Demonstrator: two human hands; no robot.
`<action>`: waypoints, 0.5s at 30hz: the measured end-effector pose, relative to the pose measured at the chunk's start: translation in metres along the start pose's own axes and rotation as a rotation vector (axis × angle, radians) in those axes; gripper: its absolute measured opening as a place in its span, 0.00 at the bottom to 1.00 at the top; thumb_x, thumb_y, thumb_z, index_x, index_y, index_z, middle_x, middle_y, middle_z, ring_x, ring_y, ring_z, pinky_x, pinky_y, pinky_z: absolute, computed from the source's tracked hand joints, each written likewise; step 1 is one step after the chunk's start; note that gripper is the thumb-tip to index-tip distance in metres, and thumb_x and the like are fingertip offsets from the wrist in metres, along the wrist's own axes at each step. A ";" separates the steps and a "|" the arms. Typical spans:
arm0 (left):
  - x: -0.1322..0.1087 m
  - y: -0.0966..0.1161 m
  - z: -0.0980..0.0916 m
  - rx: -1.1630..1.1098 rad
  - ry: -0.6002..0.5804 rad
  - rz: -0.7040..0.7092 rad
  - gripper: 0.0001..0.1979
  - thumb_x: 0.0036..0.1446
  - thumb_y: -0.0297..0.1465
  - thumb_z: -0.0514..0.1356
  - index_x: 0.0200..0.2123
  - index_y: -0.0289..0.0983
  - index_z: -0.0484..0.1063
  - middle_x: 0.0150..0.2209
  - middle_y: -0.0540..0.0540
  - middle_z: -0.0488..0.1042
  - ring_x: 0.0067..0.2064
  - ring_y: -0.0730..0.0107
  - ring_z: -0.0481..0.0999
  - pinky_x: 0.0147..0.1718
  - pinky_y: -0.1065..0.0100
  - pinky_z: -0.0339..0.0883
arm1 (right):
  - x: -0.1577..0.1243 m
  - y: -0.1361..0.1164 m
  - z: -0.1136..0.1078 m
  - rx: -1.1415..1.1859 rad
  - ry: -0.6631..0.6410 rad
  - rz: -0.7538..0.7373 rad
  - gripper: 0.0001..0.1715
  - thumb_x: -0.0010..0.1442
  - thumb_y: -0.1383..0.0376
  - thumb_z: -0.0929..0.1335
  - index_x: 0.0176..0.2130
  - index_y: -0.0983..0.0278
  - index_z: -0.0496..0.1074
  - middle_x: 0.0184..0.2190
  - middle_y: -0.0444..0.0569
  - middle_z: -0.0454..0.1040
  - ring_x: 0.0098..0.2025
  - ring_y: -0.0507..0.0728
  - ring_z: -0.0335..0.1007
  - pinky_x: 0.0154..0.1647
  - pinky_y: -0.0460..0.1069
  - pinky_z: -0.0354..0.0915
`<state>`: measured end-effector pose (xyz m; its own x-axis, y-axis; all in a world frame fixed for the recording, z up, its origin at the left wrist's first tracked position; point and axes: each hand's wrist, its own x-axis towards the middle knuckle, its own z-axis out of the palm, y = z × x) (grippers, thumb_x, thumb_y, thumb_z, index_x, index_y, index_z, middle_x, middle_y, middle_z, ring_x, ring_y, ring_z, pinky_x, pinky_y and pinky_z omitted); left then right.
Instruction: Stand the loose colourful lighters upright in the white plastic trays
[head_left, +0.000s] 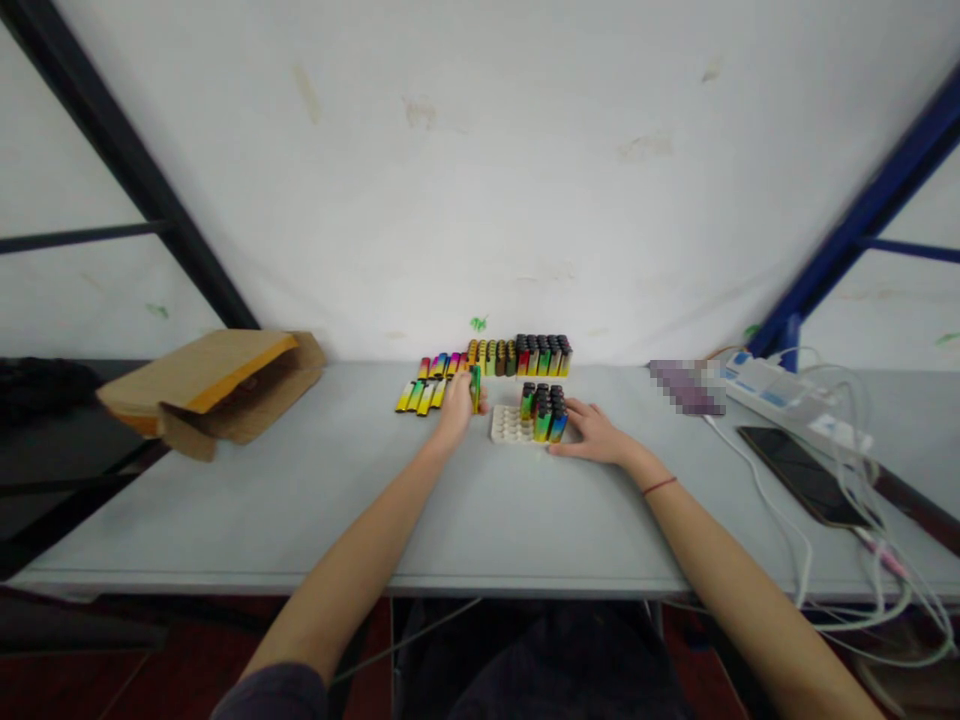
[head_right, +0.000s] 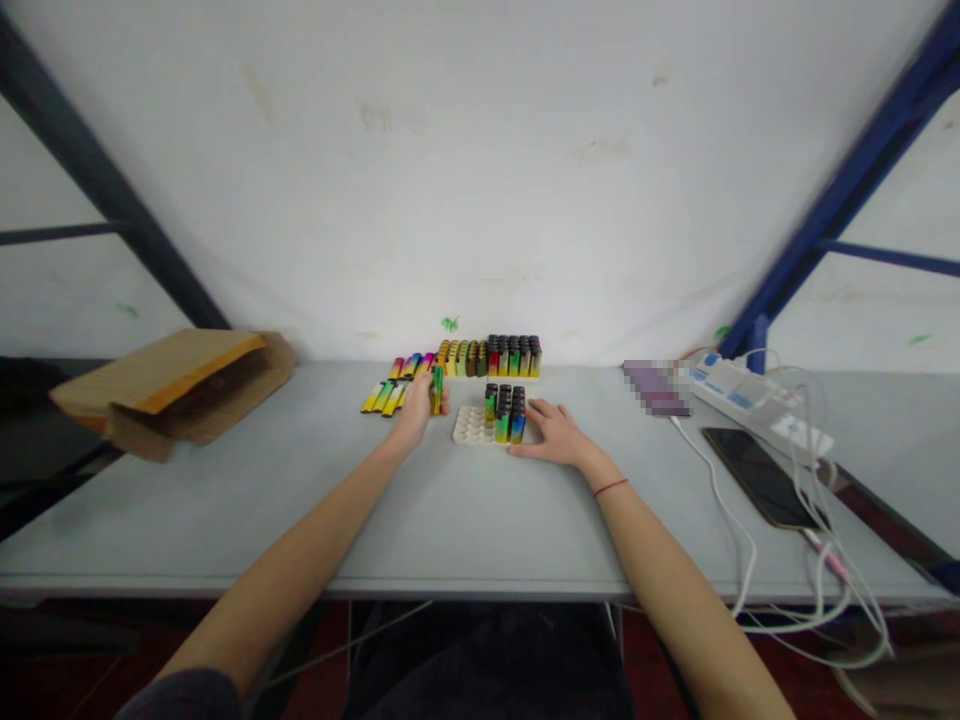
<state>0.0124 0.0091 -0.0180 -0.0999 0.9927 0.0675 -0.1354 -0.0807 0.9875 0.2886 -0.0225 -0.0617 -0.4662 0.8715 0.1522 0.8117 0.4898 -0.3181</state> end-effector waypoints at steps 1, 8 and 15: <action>-0.001 0.001 0.002 -0.049 -0.014 -0.034 0.18 0.65 0.47 0.51 0.31 0.40 0.62 0.20 0.55 0.64 0.17 0.76 0.62 0.18 0.74 0.55 | 0.000 0.000 0.000 -0.001 -0.001 0.000 0.55 0.57 0.32 0.67 0.69 0.62 0.63 0.70 0.65 0.59 0.70 0.75 0.55 0.70 0.72 0.49; -0.007 0.004 0.007 -0.209 -0.049 -0.140 0.26 0.60 0.56 0.57 0.32 0.38 0.66 0.18 0.56 0.63 0.17 0.78 0.61 0.17 0.75 0.55 | 0.000 0.002 0.001 0.011 0.005 -0.006 0.53 0.57 0.33 0.68 0.69 0.60 0.63 0.70 0.63 0.59 0.70 0.75 0.55 0.70 0.72 0.48; -0.012 0.009 0.007 -0.298 -0.057 -0.221 0.27 0.62 0.57 0.53 0.28 0.39 0.62 0.16 0.58 0.57 0.14 0.81 0.54 0.16 0.76 0.50 | 0.000 0.002 0.002 0.004 0.014 -0.012 0.54 0.57 0.33 0.68 0.69 0.61 0.63 0.70 0.63 0.59 0.71 0.73 0.55 0.70 0.70 0.49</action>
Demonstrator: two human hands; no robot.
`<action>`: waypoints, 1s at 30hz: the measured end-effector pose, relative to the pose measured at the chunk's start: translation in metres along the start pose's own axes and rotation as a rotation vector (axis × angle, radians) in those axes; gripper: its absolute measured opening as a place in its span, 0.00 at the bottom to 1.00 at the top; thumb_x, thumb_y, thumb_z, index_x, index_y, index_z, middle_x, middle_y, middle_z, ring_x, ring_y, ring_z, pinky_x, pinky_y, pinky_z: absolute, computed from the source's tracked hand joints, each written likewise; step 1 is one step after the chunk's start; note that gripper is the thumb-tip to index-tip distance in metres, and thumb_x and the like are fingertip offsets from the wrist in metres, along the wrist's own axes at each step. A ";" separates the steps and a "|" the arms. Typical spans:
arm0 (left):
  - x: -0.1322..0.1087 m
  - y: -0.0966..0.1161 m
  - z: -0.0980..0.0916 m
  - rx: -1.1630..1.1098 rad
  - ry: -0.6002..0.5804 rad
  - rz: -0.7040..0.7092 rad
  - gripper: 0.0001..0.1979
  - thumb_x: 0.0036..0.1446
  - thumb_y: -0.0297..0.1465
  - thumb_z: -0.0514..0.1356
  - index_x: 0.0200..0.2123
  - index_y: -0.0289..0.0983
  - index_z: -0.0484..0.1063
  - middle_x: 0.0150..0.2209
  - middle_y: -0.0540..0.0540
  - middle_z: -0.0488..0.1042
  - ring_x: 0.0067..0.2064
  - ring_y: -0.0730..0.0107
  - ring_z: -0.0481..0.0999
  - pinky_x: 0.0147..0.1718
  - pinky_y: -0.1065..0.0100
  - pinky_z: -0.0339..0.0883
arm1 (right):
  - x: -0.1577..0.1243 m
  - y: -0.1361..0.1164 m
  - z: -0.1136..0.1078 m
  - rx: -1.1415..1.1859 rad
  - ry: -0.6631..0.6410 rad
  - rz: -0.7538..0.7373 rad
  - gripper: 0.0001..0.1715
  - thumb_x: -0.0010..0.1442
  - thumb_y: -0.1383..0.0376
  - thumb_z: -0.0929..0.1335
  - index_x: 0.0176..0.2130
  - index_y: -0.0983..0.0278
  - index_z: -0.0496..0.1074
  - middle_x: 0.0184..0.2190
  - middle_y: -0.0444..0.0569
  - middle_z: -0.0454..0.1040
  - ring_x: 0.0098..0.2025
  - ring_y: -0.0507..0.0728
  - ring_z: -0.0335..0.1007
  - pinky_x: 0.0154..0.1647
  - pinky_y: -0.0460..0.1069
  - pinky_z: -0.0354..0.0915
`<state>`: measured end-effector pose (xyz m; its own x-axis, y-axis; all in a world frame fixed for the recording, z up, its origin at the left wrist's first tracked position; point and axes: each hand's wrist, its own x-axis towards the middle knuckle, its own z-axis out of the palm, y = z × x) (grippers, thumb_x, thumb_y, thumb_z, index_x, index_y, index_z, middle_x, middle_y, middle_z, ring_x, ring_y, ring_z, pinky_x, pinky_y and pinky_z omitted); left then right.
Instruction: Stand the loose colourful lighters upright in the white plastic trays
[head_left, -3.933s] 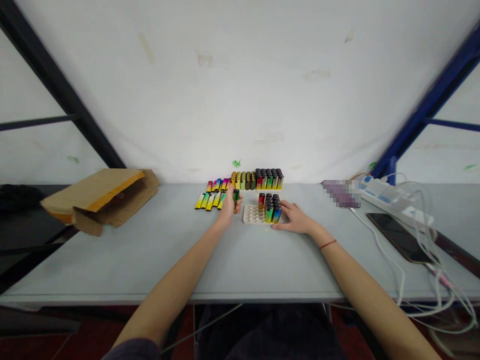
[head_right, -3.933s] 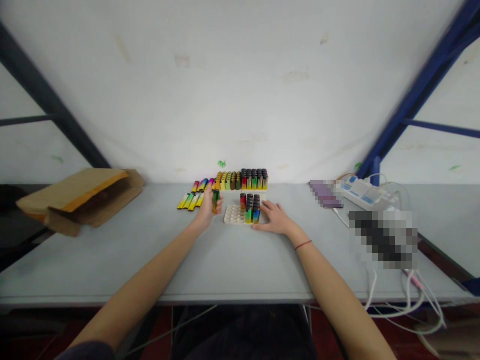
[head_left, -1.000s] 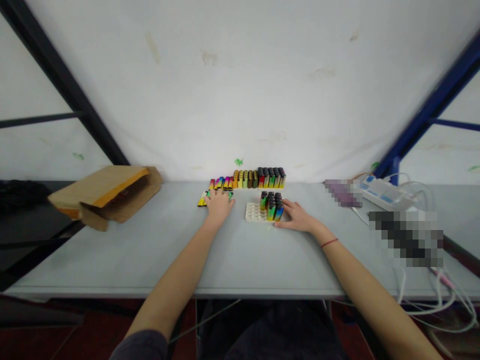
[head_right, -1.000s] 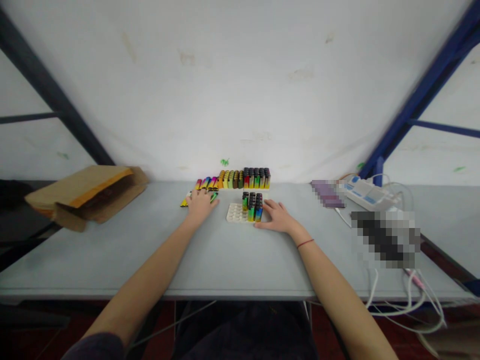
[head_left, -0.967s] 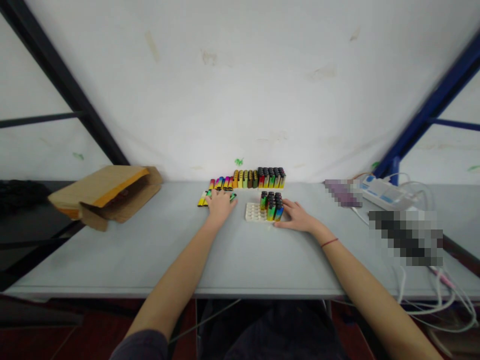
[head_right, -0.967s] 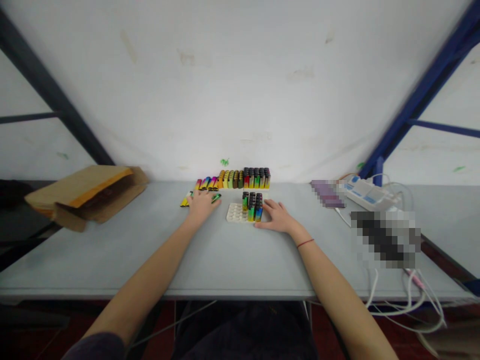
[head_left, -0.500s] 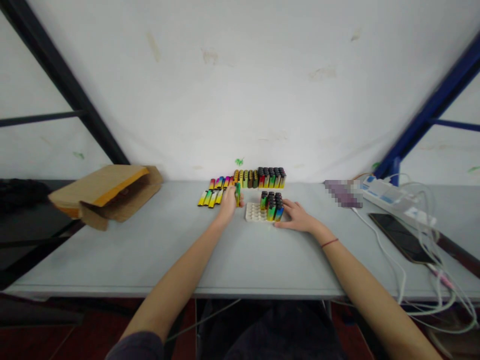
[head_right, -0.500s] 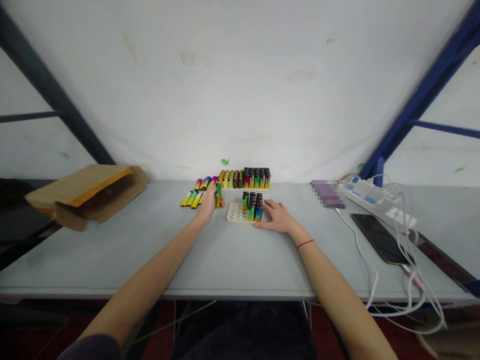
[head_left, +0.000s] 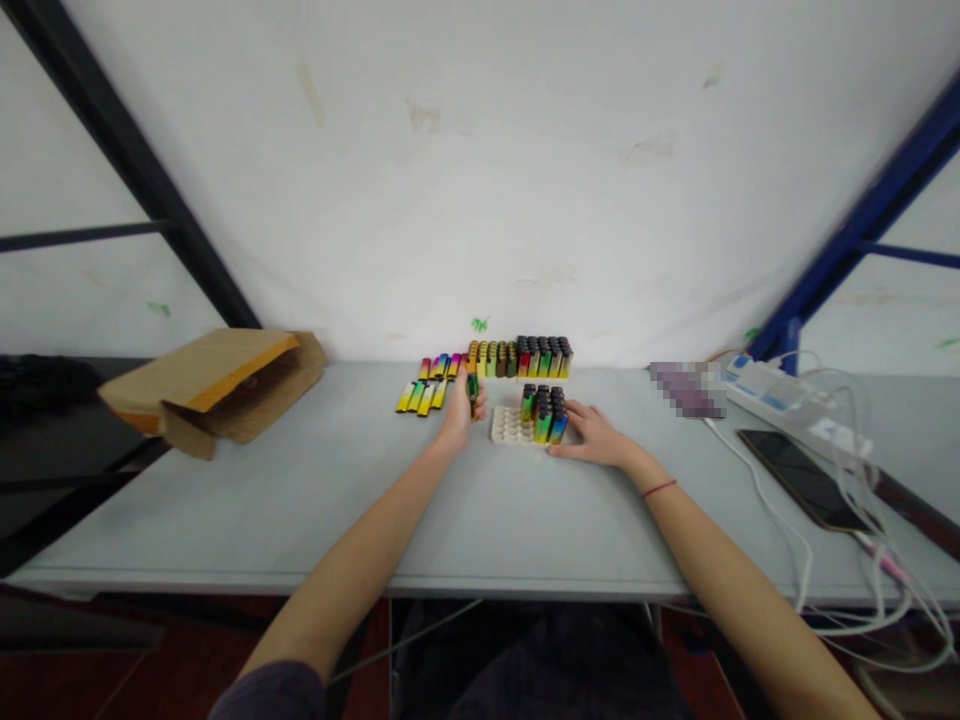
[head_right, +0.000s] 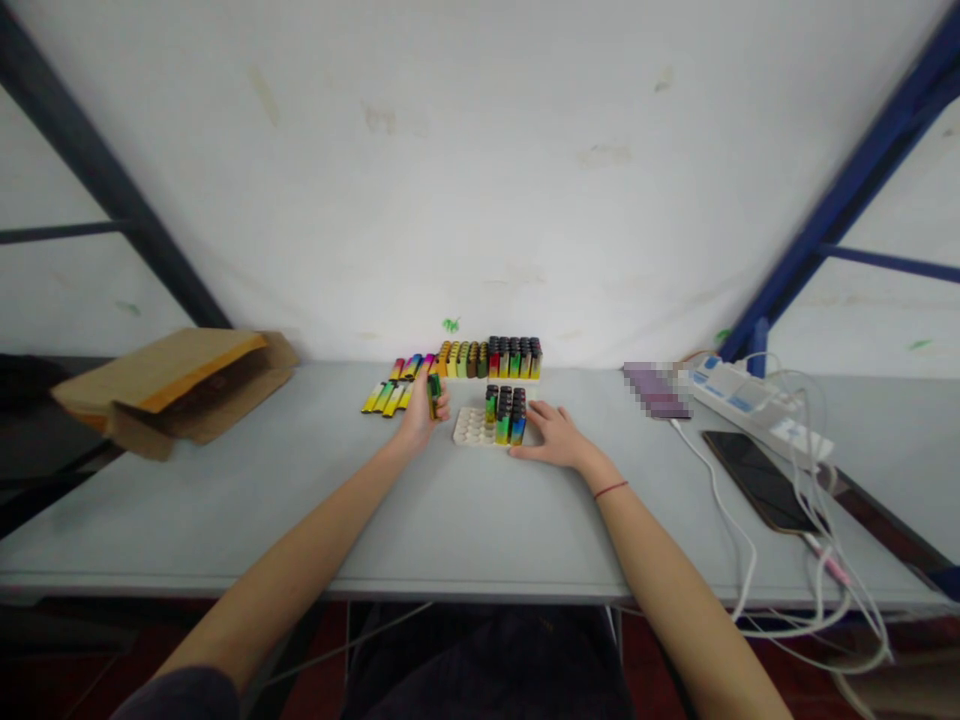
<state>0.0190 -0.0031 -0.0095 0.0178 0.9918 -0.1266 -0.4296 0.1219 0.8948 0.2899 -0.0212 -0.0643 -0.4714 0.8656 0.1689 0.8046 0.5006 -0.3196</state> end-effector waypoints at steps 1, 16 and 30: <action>-0.001 0.001 0.000 0.002 -0.001 -0.019 0.28 0.62 0.57 0.52 0.26 0.39 0.61 0.15 0.58 0.55 0.14 0.81 0.52 0.15 0.76 0.48 | 0.000 0.000 0.000 -0.002 0.000 0.000 0.54 0.57 0.33 0.68 0.69 0.62 0.63 0.70 0.64 0.59 0.71 0.73 0.55 0.70 0.70 0.49; -0.003 0.005 0.005 0.056 0.169 -0.037 0.21 0.66 0.39 0.43 0.19 0.41 0.52 0.13 0.58 0.47 0.13 0.79 0.41 0.14 0.74 0.37 | -0.001 0.000 -0.001 -0.004 0.004 -0.019 0.52 0.58 0.33 0.67 0.69 0.60 0.63 0.70 0.62 0.61 0.69 0.73 0.57 0.69 0.70 0.52; -0.002 -0.002 -0.002 0.005 0.116 -0.022 0.24 0.66 0.49 0.43 0.22 0.41 0.54 0.14 0.58 0.46 0.13 0.79 0.43 0.14 0.75 0.39 | -0.001 -0.002 -0.002 0.013 -0.014 0.003 0.53 0.57 0.33 0.68 0.69 0.60 0.63 0.71 0.63 0.59 0.71 0.74 0.55 0.70 0.72 0.48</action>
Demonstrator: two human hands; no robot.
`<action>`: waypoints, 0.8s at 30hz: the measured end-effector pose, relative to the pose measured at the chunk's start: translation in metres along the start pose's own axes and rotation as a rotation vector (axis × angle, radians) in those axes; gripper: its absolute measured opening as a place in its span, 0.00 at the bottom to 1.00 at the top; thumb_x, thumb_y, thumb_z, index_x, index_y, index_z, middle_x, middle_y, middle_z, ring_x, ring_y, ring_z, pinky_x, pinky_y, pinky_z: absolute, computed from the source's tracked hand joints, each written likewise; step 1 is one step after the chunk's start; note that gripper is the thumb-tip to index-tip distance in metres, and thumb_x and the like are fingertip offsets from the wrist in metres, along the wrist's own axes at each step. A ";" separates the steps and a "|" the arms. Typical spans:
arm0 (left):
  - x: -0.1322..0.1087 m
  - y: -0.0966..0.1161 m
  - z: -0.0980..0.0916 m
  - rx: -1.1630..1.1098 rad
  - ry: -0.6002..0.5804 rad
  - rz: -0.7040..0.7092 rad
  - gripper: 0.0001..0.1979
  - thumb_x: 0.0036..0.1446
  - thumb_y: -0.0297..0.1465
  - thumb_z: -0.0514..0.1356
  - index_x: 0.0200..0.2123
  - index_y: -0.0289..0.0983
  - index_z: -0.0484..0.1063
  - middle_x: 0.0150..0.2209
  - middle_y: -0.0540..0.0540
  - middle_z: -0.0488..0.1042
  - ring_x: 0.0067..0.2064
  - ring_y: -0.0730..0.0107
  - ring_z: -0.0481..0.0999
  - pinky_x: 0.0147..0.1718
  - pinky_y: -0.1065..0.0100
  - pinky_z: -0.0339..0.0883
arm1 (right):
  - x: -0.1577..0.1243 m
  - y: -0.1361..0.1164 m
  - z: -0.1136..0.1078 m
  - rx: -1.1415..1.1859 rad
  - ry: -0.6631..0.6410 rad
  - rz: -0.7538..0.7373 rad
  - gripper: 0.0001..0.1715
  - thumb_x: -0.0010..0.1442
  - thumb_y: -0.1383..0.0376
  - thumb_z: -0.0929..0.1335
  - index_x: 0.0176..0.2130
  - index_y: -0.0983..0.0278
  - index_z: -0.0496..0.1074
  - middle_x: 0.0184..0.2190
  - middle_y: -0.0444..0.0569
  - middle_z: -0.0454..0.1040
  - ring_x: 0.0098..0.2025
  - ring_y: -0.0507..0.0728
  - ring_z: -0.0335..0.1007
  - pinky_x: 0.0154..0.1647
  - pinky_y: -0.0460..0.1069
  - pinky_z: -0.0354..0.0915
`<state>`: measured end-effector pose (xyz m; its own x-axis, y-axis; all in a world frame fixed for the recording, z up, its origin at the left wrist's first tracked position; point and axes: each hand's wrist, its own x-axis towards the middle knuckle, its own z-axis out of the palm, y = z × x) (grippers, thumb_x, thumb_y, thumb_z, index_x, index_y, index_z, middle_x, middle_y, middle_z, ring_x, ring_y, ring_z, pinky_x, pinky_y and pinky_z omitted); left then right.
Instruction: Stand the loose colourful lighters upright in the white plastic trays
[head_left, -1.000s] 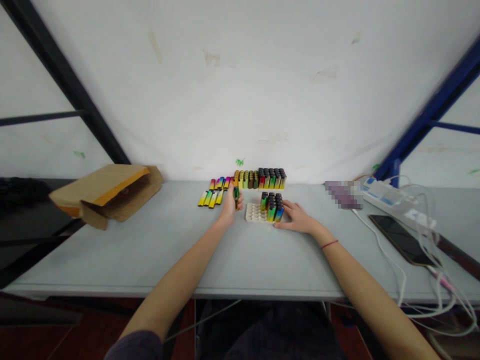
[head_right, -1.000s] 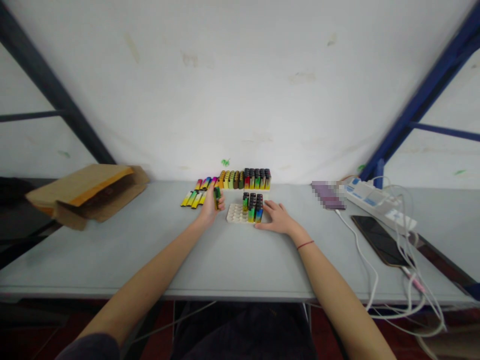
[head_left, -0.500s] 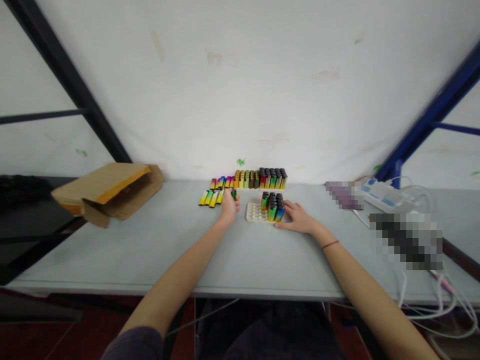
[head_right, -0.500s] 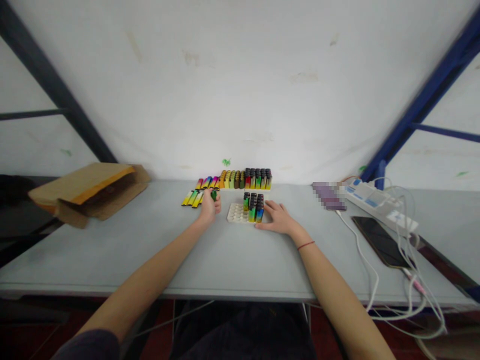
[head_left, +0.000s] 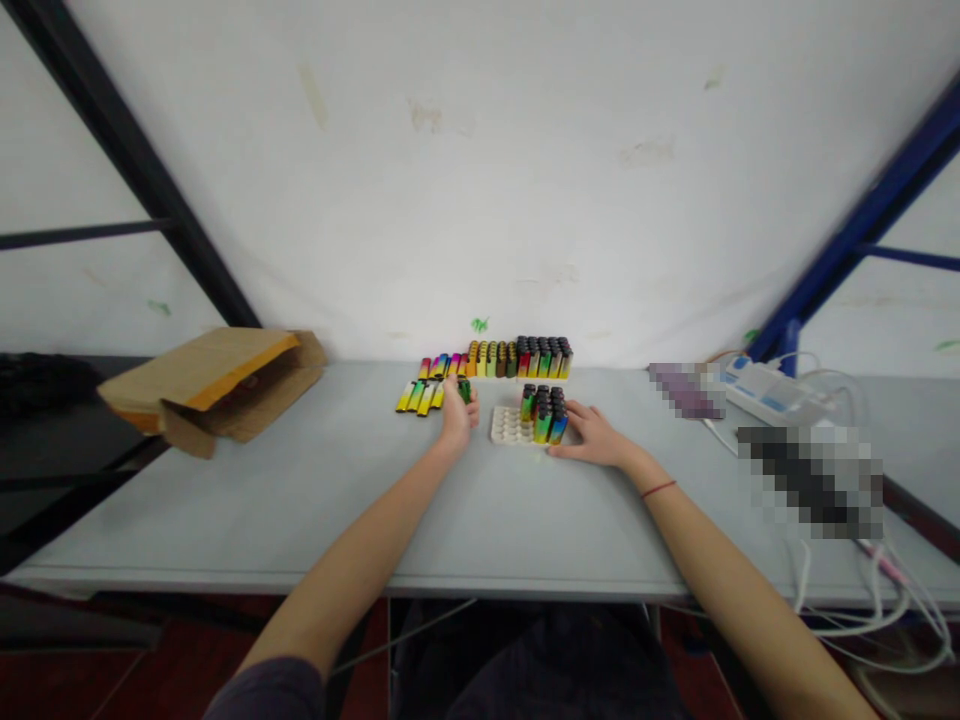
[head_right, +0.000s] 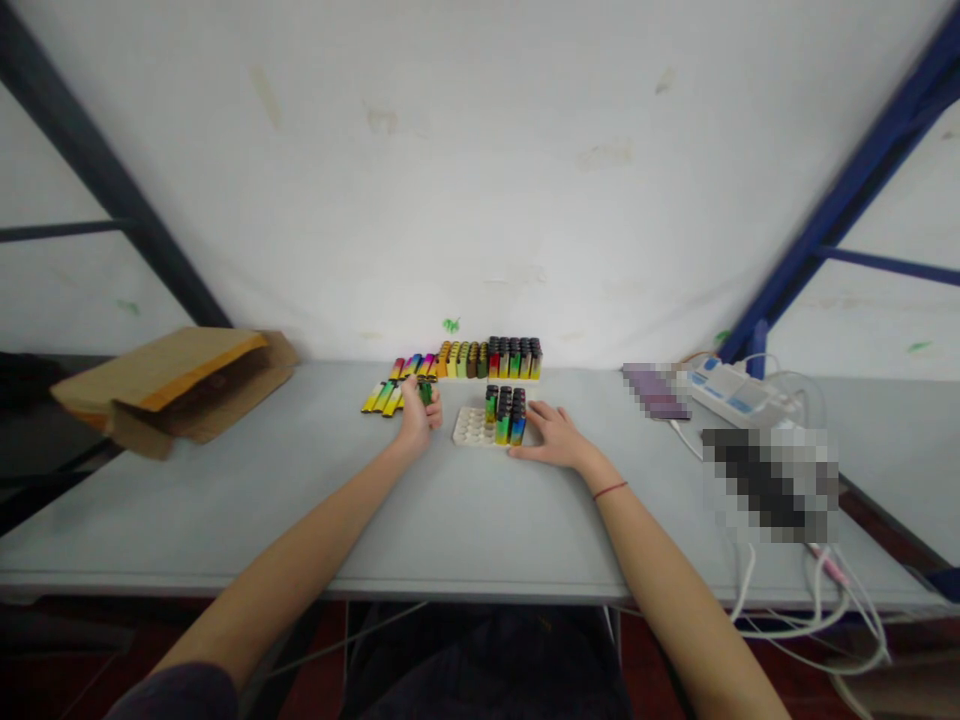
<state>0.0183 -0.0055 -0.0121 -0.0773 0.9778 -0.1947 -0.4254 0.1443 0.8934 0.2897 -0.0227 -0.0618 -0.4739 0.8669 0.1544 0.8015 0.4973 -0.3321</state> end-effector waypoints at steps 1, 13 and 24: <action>0.001 0.000 -0.001 -0.005 -0.007 -0.002 0.24 0.66 0.49 0.43 0.22 0.41 0.54 0.14 0.58 0.46 0.13 0.79 0.42 0.14 0.75 0.39 | 0.000 0.000 0.000 0.000 0.003 -0.001 0.53 0.58 0.34 0.68 0.69 0.60 0.62 0.71 0.63 0.59 0.70 0.74 0.55 0.70 0.73 0.49; 0.003 0.004 -0.001 -0.020 0.063 0.063 0.20 0.65 0.43 0.46 0.22 0.41 0.53 0.14 0.58 0.47 0.14 0.79 0.42 0.15 0.75 0.37 | 0.000 -0.002 -0.002 -0.006 -0.009 -0.001 0.53 0.58 0.34 0.68 0.69 0.62 0.63 0.71 0.64 0.58 0.71 0.73 0.55 0.70 0.71 0.49; -0.002 -0.003 0.002 0.256 -0.213 0.252 0.09 0.63 0.39 0.56 0.34 0.41 0.64 0.21 0.55 0.66 0.23 0.73 0.64 0.26 0.73 0.60 | 0.000 0.001 0.001 -0.006 0.010 -0.010 0.52 0.58 0.34 0.68 0.69 0.60 0.62 0.70 0.62 0.60 0.70 0.74 0.56 0.70 0.70 0.49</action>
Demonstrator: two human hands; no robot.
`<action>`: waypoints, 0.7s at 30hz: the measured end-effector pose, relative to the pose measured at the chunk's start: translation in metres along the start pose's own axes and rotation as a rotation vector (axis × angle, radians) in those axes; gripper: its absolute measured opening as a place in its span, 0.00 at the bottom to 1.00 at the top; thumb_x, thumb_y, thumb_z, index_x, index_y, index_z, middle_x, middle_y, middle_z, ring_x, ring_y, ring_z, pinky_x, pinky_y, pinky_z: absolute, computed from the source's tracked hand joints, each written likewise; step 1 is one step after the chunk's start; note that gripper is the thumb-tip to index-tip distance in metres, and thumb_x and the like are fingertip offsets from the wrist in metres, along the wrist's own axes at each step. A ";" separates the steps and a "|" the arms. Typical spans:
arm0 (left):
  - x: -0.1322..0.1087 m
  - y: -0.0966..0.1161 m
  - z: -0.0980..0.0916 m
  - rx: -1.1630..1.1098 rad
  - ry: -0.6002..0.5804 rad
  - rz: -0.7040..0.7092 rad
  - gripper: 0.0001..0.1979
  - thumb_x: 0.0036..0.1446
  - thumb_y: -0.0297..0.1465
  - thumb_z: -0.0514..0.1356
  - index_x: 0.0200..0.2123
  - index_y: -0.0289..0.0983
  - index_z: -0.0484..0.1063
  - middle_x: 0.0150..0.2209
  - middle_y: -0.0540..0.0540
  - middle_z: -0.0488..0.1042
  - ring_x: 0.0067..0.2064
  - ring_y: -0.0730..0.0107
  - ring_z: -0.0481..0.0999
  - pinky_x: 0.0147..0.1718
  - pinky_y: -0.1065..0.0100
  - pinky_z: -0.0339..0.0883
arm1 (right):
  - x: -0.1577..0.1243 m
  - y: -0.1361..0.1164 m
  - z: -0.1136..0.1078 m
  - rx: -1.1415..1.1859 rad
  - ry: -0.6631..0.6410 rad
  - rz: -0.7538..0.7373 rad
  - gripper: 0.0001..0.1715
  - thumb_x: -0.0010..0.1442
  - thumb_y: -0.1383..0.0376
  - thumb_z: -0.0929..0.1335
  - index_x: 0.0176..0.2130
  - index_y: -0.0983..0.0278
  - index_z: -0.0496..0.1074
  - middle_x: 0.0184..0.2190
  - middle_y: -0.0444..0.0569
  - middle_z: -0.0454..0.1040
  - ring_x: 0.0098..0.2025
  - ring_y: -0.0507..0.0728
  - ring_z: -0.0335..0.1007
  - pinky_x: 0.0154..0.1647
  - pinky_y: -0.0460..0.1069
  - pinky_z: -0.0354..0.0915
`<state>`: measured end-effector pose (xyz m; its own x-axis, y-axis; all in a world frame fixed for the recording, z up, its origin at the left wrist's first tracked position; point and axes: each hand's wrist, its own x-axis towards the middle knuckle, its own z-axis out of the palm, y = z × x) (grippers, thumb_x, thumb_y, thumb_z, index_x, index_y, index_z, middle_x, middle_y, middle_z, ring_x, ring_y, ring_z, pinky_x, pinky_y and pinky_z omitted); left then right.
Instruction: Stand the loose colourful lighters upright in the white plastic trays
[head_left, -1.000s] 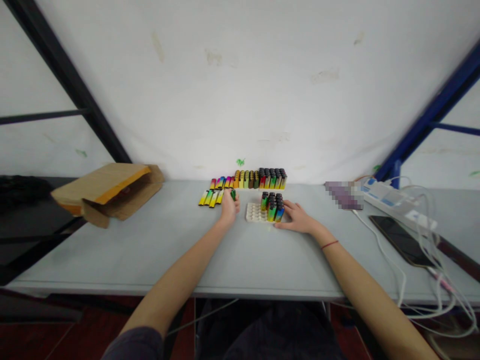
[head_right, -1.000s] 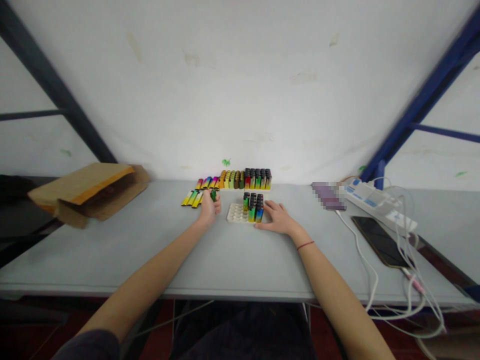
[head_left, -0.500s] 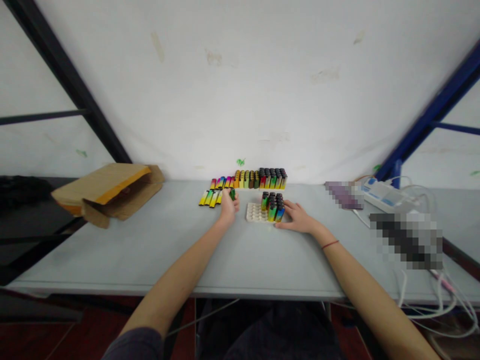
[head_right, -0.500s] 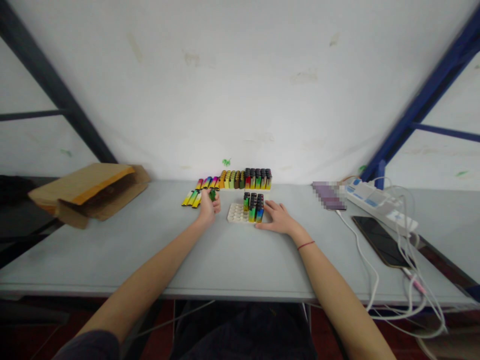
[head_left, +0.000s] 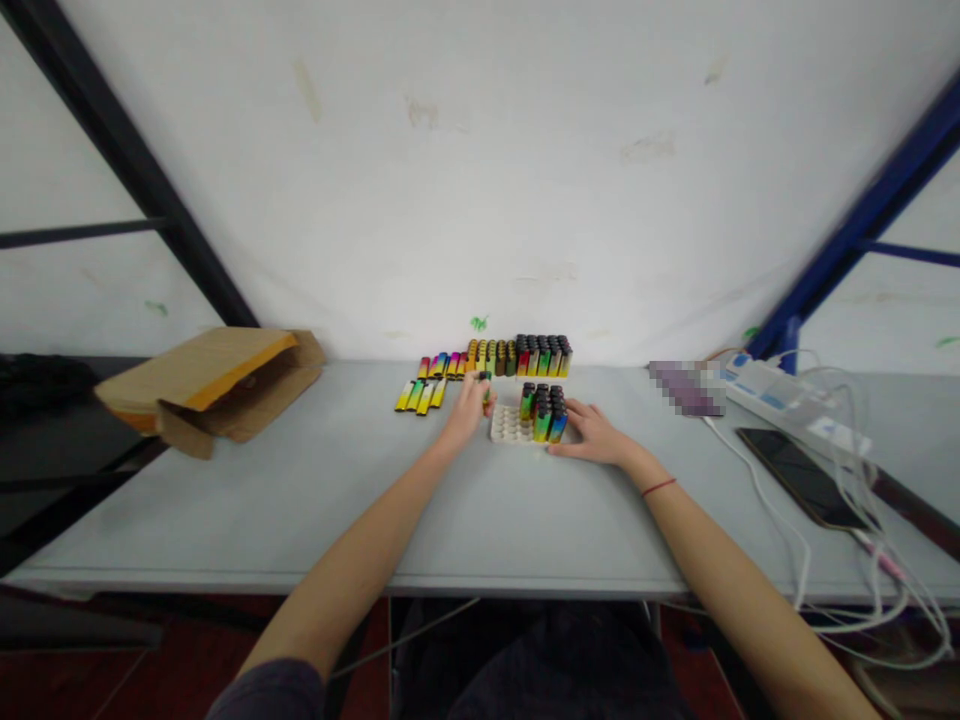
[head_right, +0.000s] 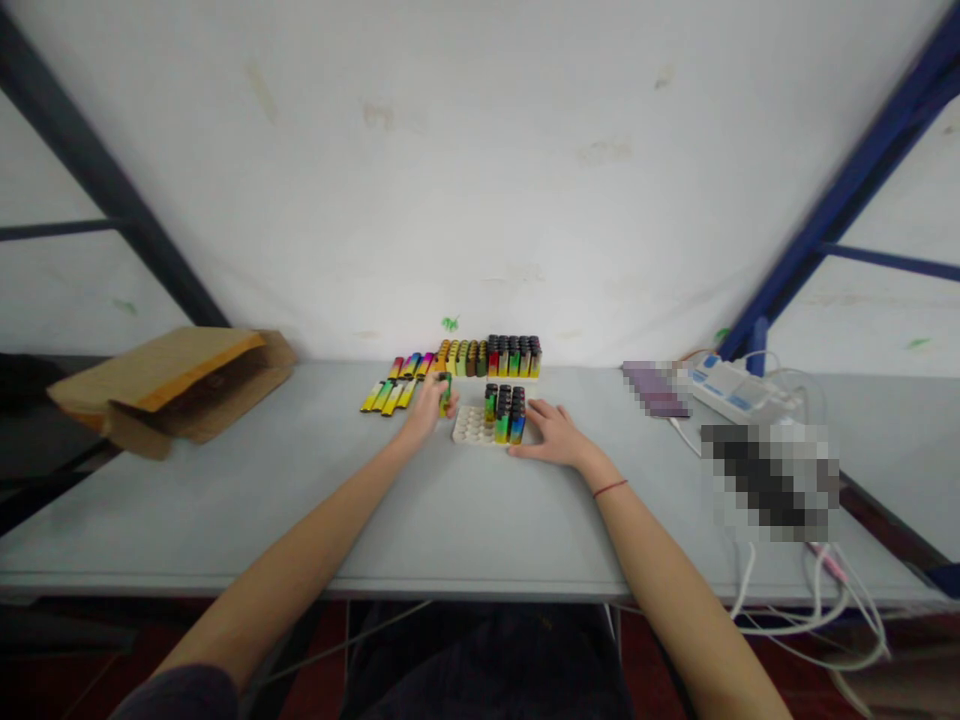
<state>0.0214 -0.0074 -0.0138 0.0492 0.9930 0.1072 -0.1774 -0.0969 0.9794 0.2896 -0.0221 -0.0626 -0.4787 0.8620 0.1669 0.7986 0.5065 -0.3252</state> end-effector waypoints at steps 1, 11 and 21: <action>-0.003 0.001 0.001 0.074 -0.035 0.081 0.07 0.61 0.37 0.59 0.36 0.40 0.66 0.25 0.53 0.70 0.28 0.71 0.70 0.32 0.71 0.65 | 0.000 0.000 0.000 -0.001 0.000 0.000 0.52 0.58 0.34 0.68 0.69 0.60 0.62 0.70 0.62 0.59 0.70 0.74 0.56 0.70 0.70 0.49; -0.014 0.001 0.007 0.403 -0.322 0.349 0.06 0.54 0.32 0.67 0.36 0.39 0.81 0.36 0.43 0.78 0.45 0.57 0.76 0.54 0.58 0.66 | 0.000 -0.001 -0.001 -0.003 -0.007 0.009 0.52 0.57 0.34 0.68 0.69 0.59 0.63 0.70 0.62 0.59 0.70 0.73 0.56 0.69 0.72 0.50; -0.014 -0.006 0.009 0.423 -0.291 0.350 0.08 0.54 0.34 0.68 0.38 0.40 0.81 0.38 0.43 0.79 0.45 0.57 0.77 0.55 0.58 0.67 | -0.001 0.000 0.001 0.005 0.007 0.016 0.53 0.56 0.34 0.69 0.69 0.58 0.63 0.71 0.62 0.59 0.71 0.75 0.55 0.70 0.74 0.48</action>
<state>0.0311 -0.0216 -0.0195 0.3349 0.8445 0.4180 0.1711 -0.4907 0.8544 0.2894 -0.0229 -0.0632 -0.4631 0.8703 0.1676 0.8045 0.4921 -0.3326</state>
